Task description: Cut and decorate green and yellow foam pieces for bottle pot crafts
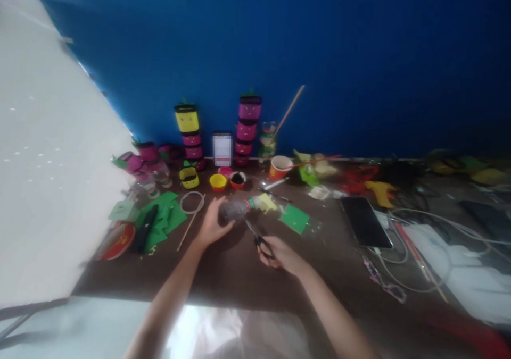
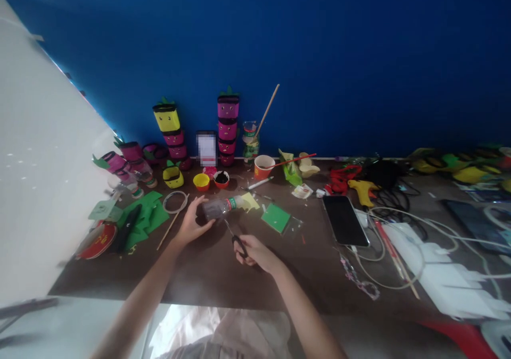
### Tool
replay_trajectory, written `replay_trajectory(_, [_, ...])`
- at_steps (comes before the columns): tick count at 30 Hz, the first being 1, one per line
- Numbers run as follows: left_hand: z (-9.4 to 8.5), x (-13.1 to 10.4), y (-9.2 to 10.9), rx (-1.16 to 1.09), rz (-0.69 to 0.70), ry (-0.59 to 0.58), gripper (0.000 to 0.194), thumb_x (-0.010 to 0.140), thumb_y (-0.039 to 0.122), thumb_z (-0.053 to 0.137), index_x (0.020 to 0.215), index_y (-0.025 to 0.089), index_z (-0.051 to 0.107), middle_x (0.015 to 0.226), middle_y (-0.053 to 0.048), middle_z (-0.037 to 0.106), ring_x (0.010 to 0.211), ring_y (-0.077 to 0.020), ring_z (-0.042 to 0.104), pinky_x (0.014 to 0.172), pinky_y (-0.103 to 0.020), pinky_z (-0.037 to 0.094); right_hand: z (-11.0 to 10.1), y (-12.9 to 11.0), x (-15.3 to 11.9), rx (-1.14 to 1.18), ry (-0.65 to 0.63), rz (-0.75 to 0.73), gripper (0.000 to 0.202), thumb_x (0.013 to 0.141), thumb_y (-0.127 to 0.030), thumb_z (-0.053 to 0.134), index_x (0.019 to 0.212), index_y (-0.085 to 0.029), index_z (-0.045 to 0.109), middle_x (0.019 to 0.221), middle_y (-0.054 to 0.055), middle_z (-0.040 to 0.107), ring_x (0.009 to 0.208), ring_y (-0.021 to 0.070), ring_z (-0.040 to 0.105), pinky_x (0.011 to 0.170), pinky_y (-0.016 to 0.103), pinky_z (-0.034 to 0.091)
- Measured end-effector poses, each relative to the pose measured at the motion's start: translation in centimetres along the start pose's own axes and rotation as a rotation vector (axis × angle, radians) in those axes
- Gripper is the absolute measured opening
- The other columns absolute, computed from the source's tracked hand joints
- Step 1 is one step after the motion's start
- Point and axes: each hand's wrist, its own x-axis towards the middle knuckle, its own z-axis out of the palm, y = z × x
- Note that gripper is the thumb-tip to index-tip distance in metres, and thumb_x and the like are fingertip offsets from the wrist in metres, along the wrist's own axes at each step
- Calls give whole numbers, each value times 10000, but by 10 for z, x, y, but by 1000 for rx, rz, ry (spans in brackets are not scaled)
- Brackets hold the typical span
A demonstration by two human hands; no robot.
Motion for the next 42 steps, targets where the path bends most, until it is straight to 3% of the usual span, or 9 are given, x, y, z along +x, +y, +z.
replay_trajectory(12, [-2, 2, 2, -27, -39, 0, 714, 693, 326, 654, 1307, 183, 320, 1252, -128, 495, 1224, -271, 423, 1028, -453, 329, -9, 3, -1, 57, 41, 120, 509, 668, -683, 537, 666, -178, 478, 423, -51, 479, 295, 32, 268, 315, 170, 143])
replay_trajectory(18, [-4, 2, 3, -43, -63, 11, 697, 683, 308, 657, 1295, 183, 347, 1228, -117, 522, 1164, -251, 485, 999, -426, 374, -19, -15, 1, 39, 53, 177, 437, 704, -610, 566, 666, -180, 505, 452, -37, 489, 328, 47, 344, 312, 160, 198])
replay_trajectory(23, [-5, 3, 1, -72, -41, 27, 682, 686, 313, 662, 1284, 188, 360, 1204, -102, 542, 1134, -232, 510, 982, -396, 398, -27, -30, 5, 40, 176, 164, 366, 709, -534, 619, 688, -179, 532, 486, -18, 510, 393, 75, 431, 327, 166, 267])
replay_trajectory(30, [-4, 3, -2, -95, -55, 55, 650, 660, 333, 694, 1228, 189, 413, 1162, -97, 569, 1093, -232, 542, 963, -404, 415, -33, -43, 12, -13, 252, 172, 356, 718, -520, 614, 648, -186, 514, 513, 3, 526, 380, 74, 426, 310, 163, 242])
replay_trajectory(33, [-2, 2, -1, -85, -53, 71, 604, 653, 333, 701, 1184, 188, 452, 1146, -96, 581, 1078, -231, 550, 955, -402, 423, -38, -53, 10, -43, 205, 233, 385, 726, -548, 593, 638, -182, 515, 498, 2, 522, 349, 60, 387, 304, 160, 213])
replay_trajectory(38, [2, 2, 1, -85, -44, 102, 541, 648, 321, 707, 1130, 193, 496, 1115, -85, 597, 1066, -227, 556, 953, -398, 425, -37, -76, 6, -47, 14, 492, 499, 720, -656, 511, 616, -168, 524, 449, -12, 481, 294, 36, 286, 267, 142, 116])
replay_trajectory(42, [2, 3, 1, -83, -77, 111, 562, 641, 329, 718, 1137, 193, 492, 1122, -89, 598, 1056, -233, 568, 942, -399, 439, -32, -88, 9, -27, -45, 582, 499, 748, -649, 480, 636, -164, 504, 435, -22, 467, 277, 36, 300, 245, 126, 118])
